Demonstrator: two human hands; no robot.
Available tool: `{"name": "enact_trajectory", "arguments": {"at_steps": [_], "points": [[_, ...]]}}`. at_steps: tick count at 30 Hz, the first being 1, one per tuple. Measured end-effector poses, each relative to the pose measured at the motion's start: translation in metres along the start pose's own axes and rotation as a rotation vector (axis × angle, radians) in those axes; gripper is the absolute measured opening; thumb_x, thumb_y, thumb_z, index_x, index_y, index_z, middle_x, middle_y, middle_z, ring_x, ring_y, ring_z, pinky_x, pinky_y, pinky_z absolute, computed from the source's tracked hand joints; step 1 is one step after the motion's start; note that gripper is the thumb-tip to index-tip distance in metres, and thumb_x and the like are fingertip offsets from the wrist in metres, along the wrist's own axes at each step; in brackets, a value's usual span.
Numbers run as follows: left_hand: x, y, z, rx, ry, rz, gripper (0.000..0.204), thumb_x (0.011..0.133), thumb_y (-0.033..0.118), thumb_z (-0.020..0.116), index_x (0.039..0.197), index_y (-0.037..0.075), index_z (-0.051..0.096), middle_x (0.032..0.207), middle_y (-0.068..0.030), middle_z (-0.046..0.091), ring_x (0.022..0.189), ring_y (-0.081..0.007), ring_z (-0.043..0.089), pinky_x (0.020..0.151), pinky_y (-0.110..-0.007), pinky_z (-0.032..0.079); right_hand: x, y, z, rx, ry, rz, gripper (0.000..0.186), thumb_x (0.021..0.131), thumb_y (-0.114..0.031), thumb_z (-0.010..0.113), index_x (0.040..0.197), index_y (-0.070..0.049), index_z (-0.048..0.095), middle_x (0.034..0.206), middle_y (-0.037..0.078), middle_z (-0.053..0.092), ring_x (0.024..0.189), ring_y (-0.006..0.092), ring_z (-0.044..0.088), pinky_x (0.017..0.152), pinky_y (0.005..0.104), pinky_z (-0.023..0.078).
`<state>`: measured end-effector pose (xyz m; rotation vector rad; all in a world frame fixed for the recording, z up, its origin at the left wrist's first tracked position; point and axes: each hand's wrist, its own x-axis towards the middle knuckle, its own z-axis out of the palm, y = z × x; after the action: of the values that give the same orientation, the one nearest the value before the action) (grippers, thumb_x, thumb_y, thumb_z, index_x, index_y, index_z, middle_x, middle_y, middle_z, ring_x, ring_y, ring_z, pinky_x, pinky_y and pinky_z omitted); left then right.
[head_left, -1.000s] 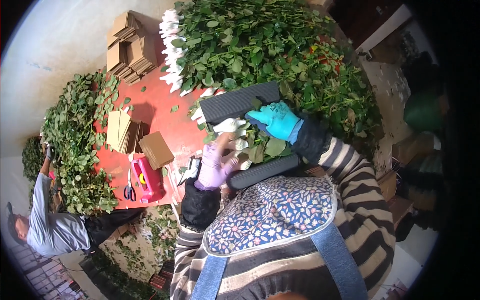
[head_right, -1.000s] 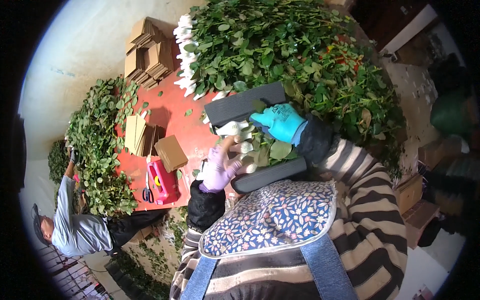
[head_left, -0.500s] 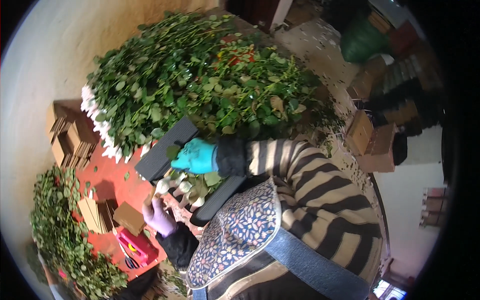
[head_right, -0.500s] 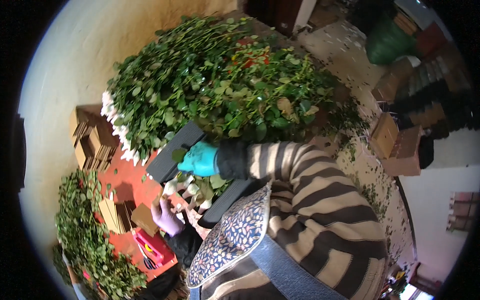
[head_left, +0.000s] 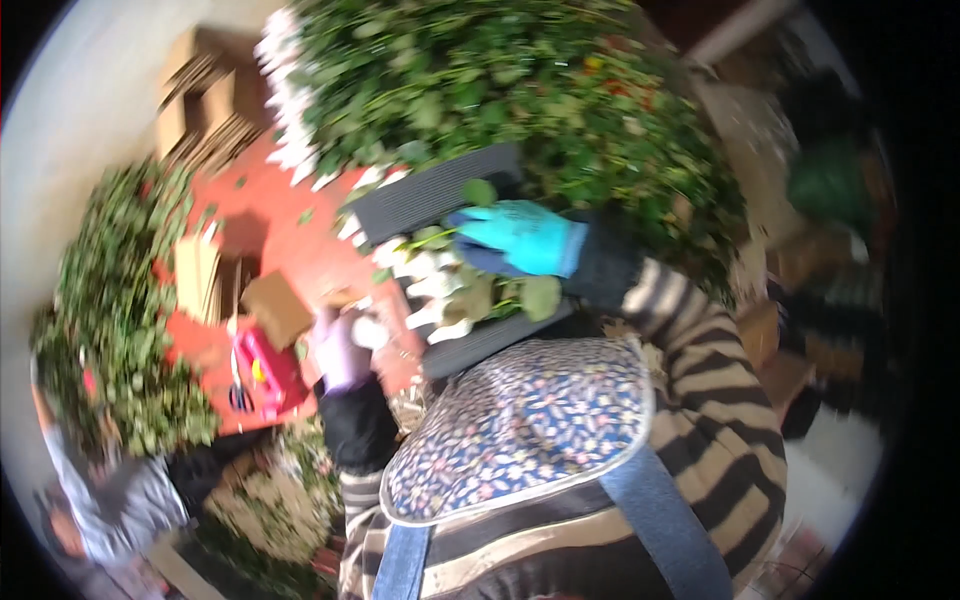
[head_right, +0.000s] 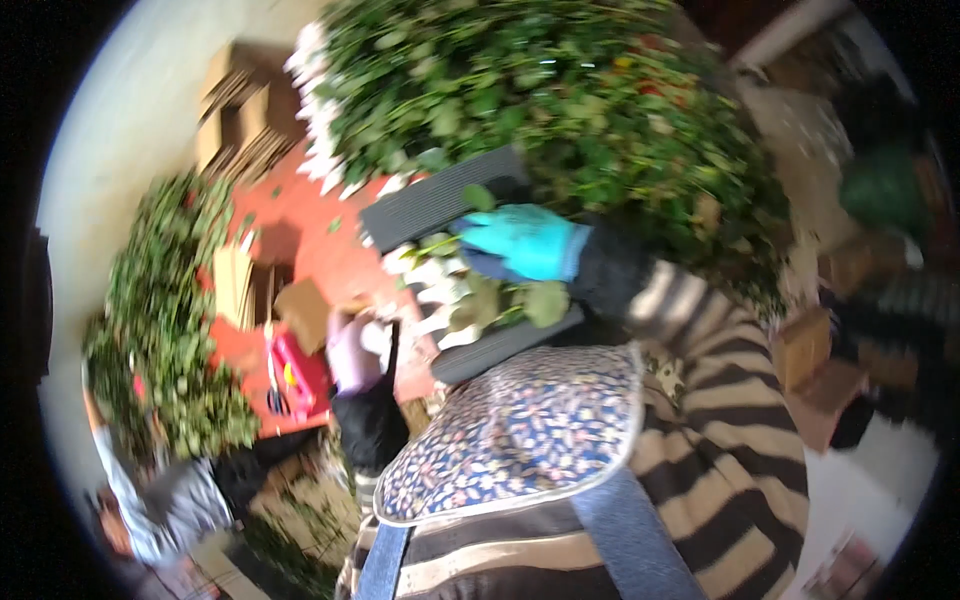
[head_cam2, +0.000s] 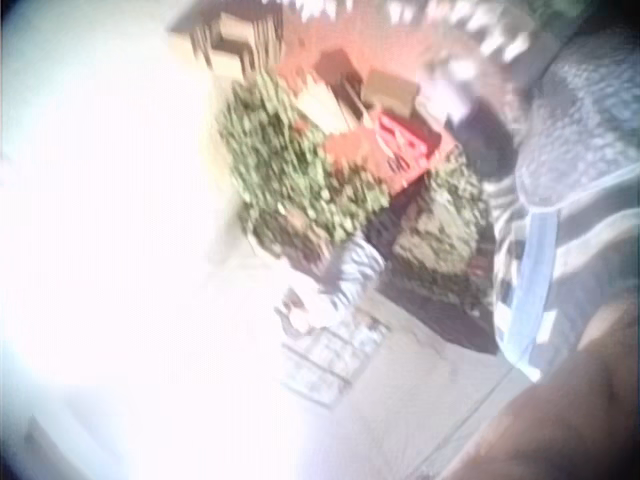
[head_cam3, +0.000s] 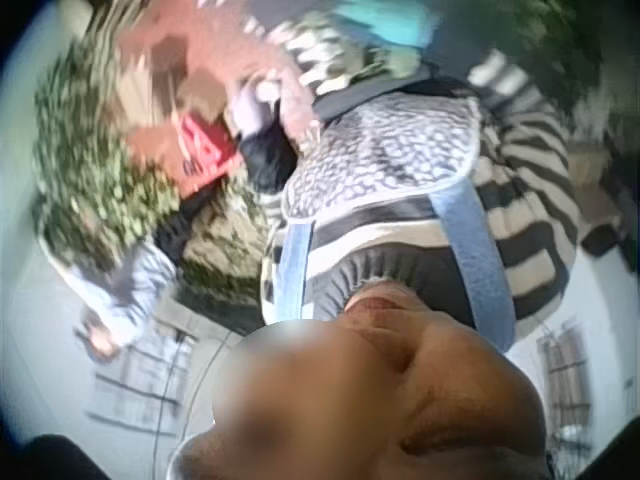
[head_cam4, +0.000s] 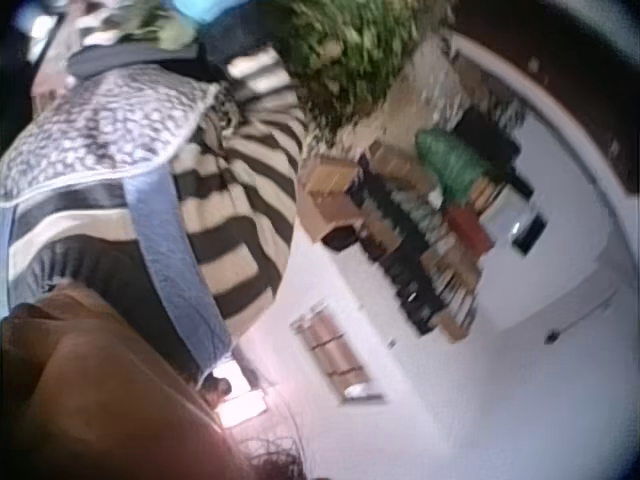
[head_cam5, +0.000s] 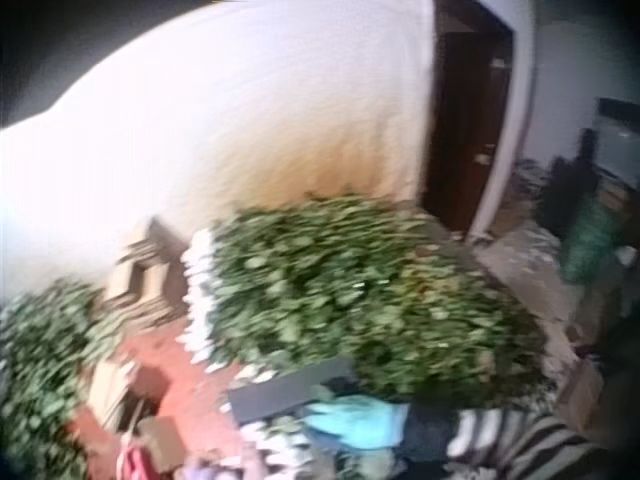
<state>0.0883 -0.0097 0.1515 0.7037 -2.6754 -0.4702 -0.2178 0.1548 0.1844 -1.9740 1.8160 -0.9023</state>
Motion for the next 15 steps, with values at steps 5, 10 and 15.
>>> {"name": "enact_trajectory", "arguments": {"at_steps": [5,10,15], "points": [[0.020,0.040,0.063,-1.326,-0.003,-0.652,0.025,0.097,0.013,0.064,0.119,0.000,0.062,0.101,-0.0035,0.063,0.088,-0.0102,0.060,0.077,-0.024,0.048,0.009,-0.012,0.017,-0.399,-0.174,0.017,0.010,0.086,-0.020,0.061,0.086,-0.010,0.063,0.105,0.009,0.064,0.069,0.0268,0.065,0.065,0.0421,0.051],[0.036,0.053,0.065,-1.473,-0.032,-0.766,0.019,0.092,0.006,0.070,0.106,-0.005,0.064,0.086,-0.0057,0.067,0.077,-0.0095,0.063,0.071,-0.024,0.055,0.012,-0.007,0.041,-0.637,-0.303,0.049,0.010,0.082,-0.017,0.062,0.085,-0.008,0.064,0.101,0.011,0.063,0.070,0.0281,0.067,0.058,0.0447,0.051],[0.031,0.066,0.060,-1.230,0.232,-0.707,0.009,0.093,0.009,0.068,0.090,0.000,0.068,0.083,-0.0032,0.068,0.071,-0.0085,0.059,0.066,-0.023,0.048,0.010,-0.004,0.042,-0.544,-0.245,0.146,0.007,0.082,-0.013,0.060,0.083,-0.006,0.063,0.092,0.011,0.064,0.069,0.0276,0.067,0.057,0.0448,0.050]]}}
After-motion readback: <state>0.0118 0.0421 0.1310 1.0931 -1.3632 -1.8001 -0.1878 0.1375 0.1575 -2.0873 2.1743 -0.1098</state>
